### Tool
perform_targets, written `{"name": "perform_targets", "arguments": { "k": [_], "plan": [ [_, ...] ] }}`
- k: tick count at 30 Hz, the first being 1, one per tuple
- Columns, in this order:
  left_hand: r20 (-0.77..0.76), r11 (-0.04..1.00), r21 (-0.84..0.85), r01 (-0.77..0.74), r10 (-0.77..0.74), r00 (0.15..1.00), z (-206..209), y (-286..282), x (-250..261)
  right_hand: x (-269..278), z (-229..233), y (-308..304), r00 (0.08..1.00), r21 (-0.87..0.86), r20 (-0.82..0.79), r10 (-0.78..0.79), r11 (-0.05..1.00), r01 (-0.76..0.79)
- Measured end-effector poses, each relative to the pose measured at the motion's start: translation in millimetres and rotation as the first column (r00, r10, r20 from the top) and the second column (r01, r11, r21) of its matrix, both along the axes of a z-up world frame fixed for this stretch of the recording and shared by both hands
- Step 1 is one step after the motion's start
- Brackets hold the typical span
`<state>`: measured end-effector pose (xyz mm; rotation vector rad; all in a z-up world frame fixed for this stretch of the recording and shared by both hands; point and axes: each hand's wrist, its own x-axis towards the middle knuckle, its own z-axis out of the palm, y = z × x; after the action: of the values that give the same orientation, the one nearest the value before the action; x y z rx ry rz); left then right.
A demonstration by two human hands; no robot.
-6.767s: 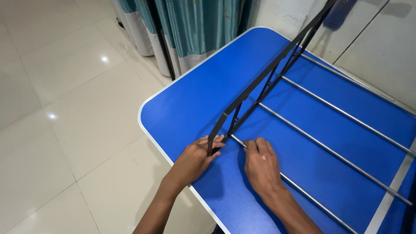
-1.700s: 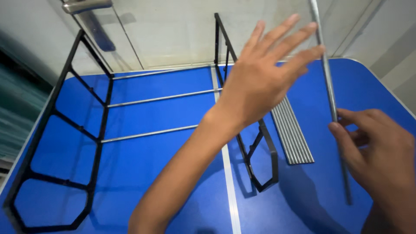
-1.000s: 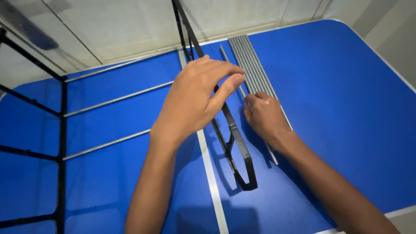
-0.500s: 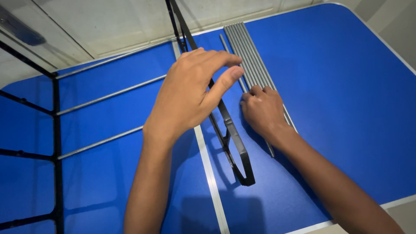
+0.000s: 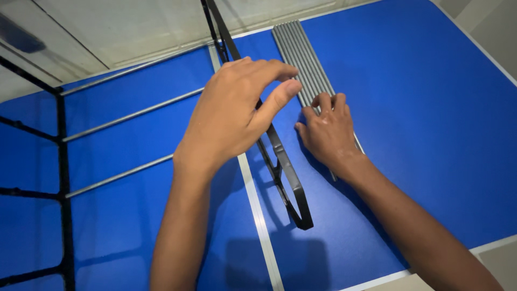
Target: The person assembles a metal rack by inserting multiple silver rods into a black frame on a blue table. They repeatedly pick up rods, align them with the frame slots, and push them into place, gradually building the structure.
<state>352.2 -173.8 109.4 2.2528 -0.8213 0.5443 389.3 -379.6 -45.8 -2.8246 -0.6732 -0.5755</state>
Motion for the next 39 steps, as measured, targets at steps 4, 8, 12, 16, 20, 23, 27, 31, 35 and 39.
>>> {"name": "perform_targets", "arguments": {
  "k": [4, 8, 12, 16, 20, 23, 27, 31, 35, 39],
  "plan": [
    [-0.010, 1.000, -0.003, 0.010, -0.010, 1.000, -1.7, 1.3, 1.2, -0.9, -0.4, 0.6, 1.000, 0.013, -0.016, -0.002, 1.000, 0.002],
    [0.012, 1.000, -0.002, 0.022, -0.022, 1.000, -1.7, 1.8, 1.0, -0.4, -1.5, 1.2, 1.000, 0.019, 0.017, 0.019, 1.000, -0.019],
    [0.008, 1.000, 0.005, 0.014, -0.014, 1.000, 1.3, 0.4, 0.4, 0.7, -1.7, 1.0, 1.000, 0.003, 0.002, 0.018, 1.000, -0.018],
    [-0.016, 0.999, 0.026, -0.045, 0.045, 0.999, 5.0, 1.8, -3.1, -2.2, 2.8, 2.0, 0.999, 0.019, 0.000, 0.038, 0.999, -0.038],
    [0.034, 0.997, -0.033, -0.065, 0.067, 0.997, 1.8, 12.8, -9.9, -9.3, 11.4, 7.4, 0.993, 0.080, 0.048, 0.112, 0.990, -0.115],
    [0.122, 0.992, -0.087, -0.086, 0.097, 0.988, -12.1, 27.2, -18.4, -18.6, 19.0, 11.8, 0.979, 0.178, 0.042, 0.198, 0.963, -0.203],
    [0.178, 0.977, -0.058, -0.204, 0.211, 0.961, -53.7, 43.9, -23.0, -29.8, 21.1, 20.3, 0.939, 0.378, -0.133, 0.317, 0.892, -0.248],
    [0.106, 0.941, -0.107, -0.322, 0.333, 0.937, -105.8, 59.1, -16.1, -32.3, 17.7, 40.5, 0.890, 0.522, -0.177, 0.420, 0.807, -0.277],
    [-0.009, 0.936, 0.053, -0.348, 0.349, 0.937, -144.4, 66.7, -4.7, -25.6, 9.8, 55.8, 0.804, 0.526, -0.485, 0.344, 0.849, -0.045],
    [-0.018, 0.930, 0.177, -0.321, 0.329, 0.944, -170.6, 59.2, 0.5, -23.4, -18.1, 60.0, 0.800, 0.573, -0.465, 0.378, 0.818, -0.053]
  ]
}}
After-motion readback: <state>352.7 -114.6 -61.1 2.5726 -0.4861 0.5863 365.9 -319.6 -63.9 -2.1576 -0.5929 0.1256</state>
